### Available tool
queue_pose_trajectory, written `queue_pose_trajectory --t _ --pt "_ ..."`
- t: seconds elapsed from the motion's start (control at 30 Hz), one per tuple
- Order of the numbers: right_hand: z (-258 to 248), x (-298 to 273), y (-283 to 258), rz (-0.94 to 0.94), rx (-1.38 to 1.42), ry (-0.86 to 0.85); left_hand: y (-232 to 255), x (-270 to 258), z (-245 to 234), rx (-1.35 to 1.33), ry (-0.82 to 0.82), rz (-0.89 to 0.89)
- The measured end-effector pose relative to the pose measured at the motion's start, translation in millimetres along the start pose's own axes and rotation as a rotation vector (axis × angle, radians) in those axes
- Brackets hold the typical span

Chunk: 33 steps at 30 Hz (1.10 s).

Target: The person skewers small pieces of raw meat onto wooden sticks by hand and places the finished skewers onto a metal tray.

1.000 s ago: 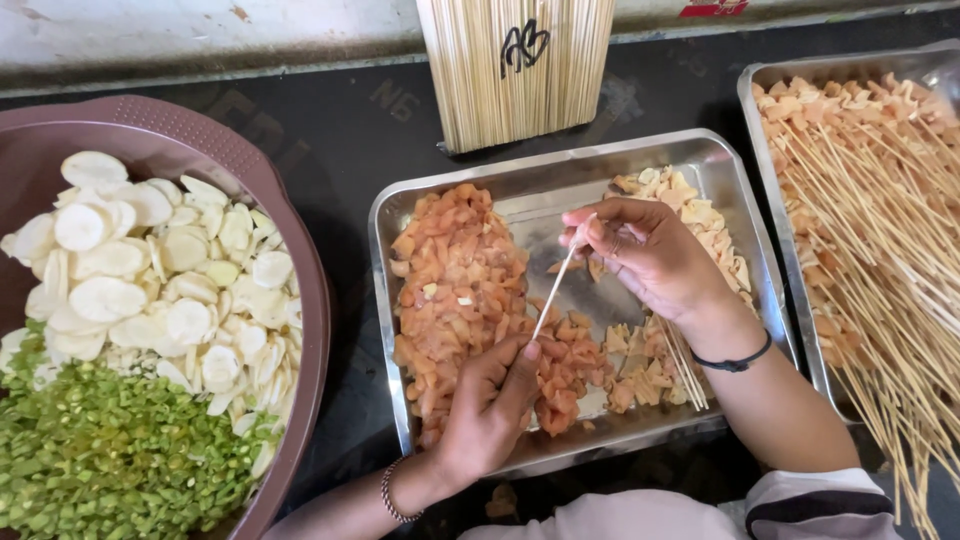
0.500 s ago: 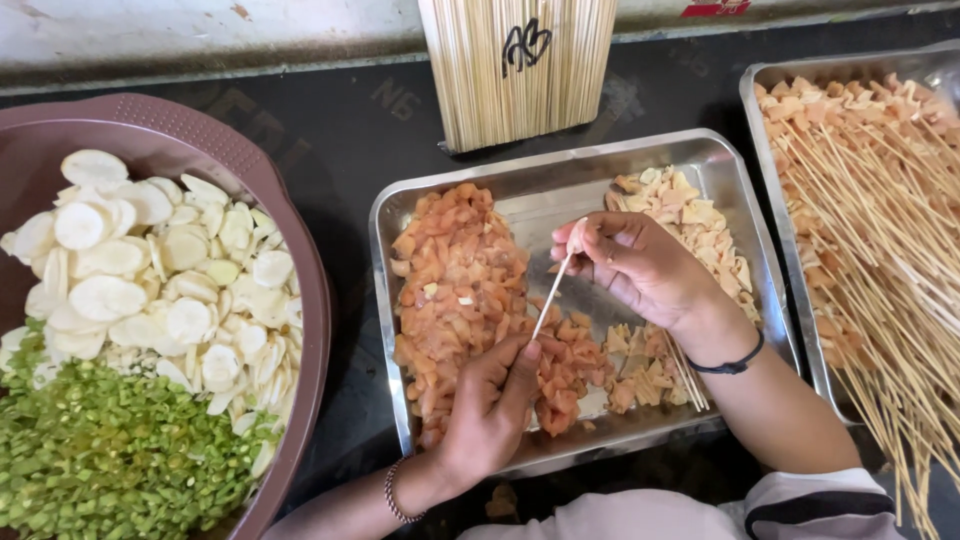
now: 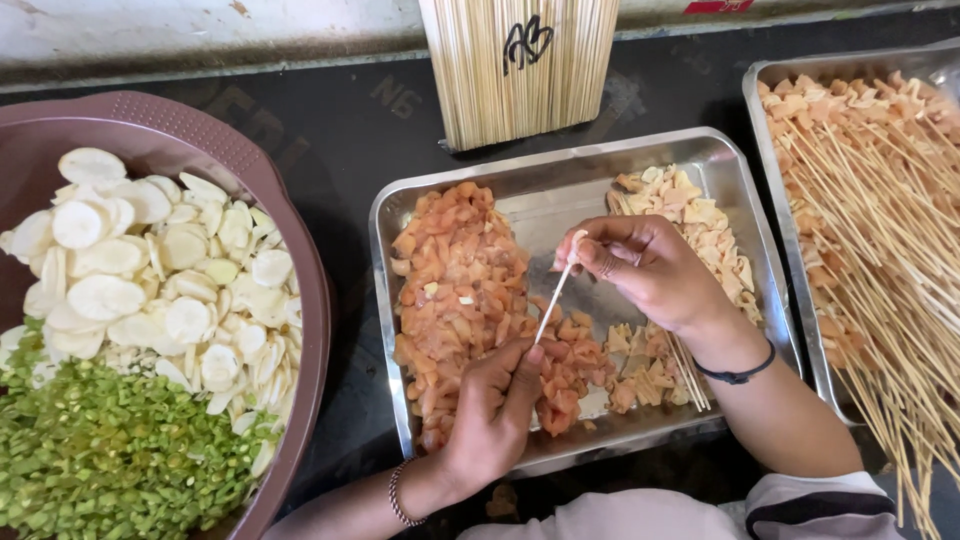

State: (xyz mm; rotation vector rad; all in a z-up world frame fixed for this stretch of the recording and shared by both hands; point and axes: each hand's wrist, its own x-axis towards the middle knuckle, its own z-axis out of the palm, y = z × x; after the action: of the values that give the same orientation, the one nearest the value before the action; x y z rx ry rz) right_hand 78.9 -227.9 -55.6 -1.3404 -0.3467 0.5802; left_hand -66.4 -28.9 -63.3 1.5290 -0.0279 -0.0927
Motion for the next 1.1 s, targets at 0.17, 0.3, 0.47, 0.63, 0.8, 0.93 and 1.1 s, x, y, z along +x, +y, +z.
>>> queue_pose_trajectory --t 0.17,0.3,0.47,0.63,0.8,0.93,1.1 --pt "13.5 -3.2 -3.6 -0.042 -0.161 0.086 -1.3 -1.7 5.7 -0.130 0.028 -0.059" --pt "19.8 -5.2 3.6 -0.067 -0.142 0.119 0.0 -2.9 4.2 -0.148 0.021 -0.025" --pt "21.0 -6.3 4.8 -0.145 -0.130 0.182 4.6 -1.9 1.8 -0.145 0.008 -0.066" --pt "19.5 -7.3 1.3 -0.139 -0.150 0.169 0.0 -3.7 3.1 -0.153 0.008 -0.061" --pt "18.2 -8.0 -1.9 -0.134 -0.187 0.154 -1.7 -4.0 3.9 -0.158 -0.002 -0.083" --pt "16.8 -5.6 0.0 -0.100 -0.175 0.142 -0.4 -5.1 4.6 -0.196 -0.025 -0.161" --pt "14.3 -6.2 4.1 -0.066 -0.121 0.116 -1.0 -6.5 6.9 -0.243 -0.018 -0.191"
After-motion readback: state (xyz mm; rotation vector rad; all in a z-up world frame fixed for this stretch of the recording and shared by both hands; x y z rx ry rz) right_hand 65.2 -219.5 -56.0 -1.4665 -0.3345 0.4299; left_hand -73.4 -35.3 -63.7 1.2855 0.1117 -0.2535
